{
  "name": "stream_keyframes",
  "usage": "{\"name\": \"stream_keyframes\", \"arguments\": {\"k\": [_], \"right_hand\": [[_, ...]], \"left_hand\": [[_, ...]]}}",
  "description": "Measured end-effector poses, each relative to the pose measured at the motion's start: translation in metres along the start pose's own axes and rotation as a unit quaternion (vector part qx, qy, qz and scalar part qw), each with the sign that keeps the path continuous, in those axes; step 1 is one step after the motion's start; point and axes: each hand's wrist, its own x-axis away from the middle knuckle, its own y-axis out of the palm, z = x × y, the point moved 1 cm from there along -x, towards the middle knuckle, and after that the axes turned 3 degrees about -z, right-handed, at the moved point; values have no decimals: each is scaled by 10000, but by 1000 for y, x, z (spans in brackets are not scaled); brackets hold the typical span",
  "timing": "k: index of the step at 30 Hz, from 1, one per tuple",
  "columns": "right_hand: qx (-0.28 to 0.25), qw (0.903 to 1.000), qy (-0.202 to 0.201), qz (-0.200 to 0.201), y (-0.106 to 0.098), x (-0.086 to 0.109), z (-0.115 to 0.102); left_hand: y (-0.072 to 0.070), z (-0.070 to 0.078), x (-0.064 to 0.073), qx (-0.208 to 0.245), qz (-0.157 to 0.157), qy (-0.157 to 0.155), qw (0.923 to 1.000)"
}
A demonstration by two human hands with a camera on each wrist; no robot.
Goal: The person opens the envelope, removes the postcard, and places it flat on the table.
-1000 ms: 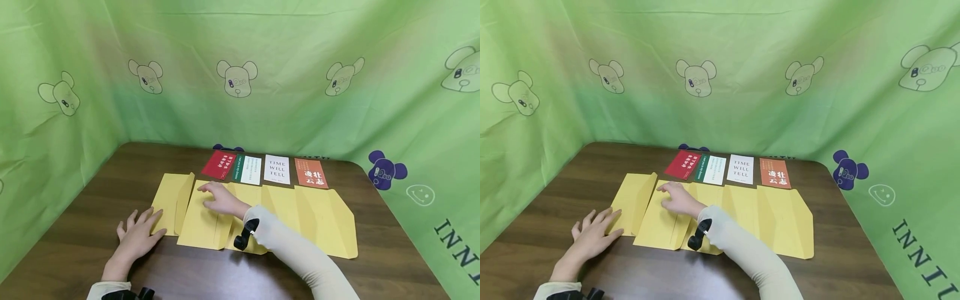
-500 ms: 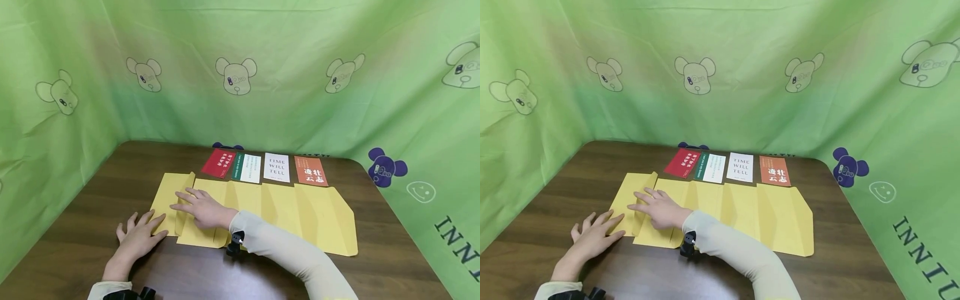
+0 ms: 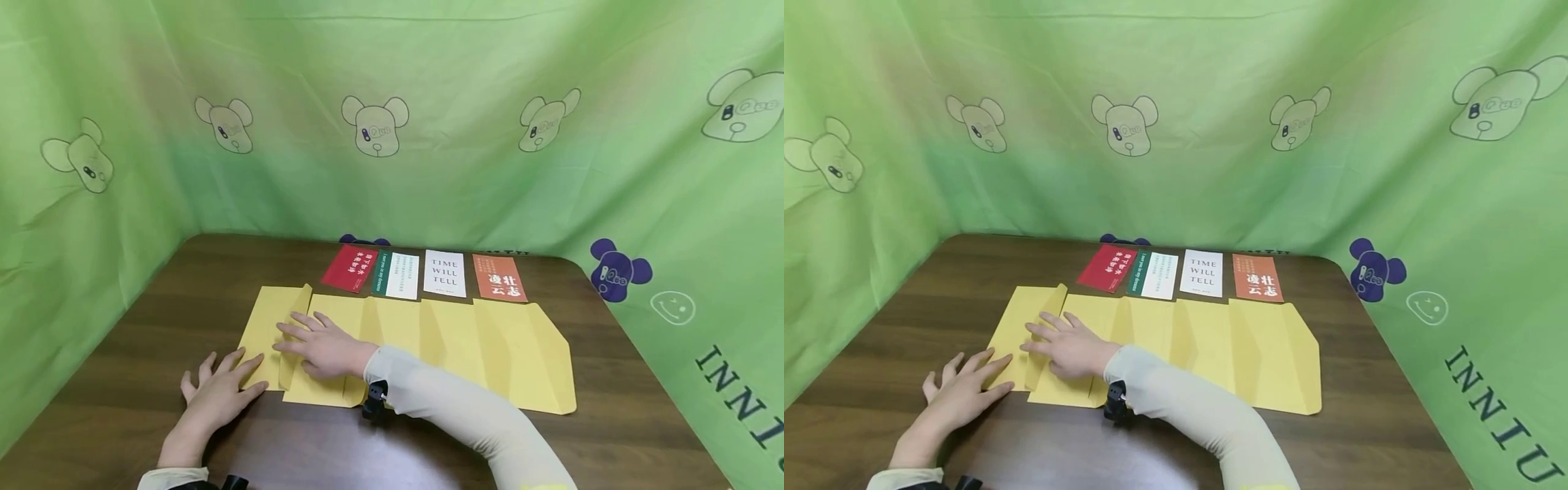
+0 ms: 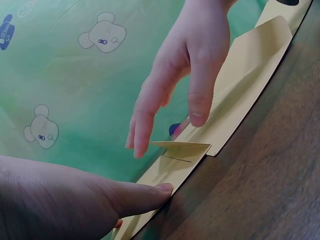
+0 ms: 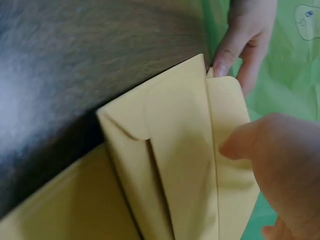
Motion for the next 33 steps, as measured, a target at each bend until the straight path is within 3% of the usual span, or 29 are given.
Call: {"name": "stream_keyframes", "arguments": {"k": [11,16,23,29,33], "right_hand": [[471,9976,304,405,-5,12,6],[540,9975,130,433,-1,13,15],[-377,9975,-564,180,6,6,21],[-1187,9920,-409,-120,8,0,31],[-1727,9844,-32,-344,10,-5,39]], "left_hand": [[0,-1,0,127,-112,-23,9999],[-3,0,-1,178,-107,-2,9998],[-4,-1,3,166,-121,-29,9998],[-4,1,3,221,-91,19,9997],[-3,2,2,225,-95,28,9997]]}}
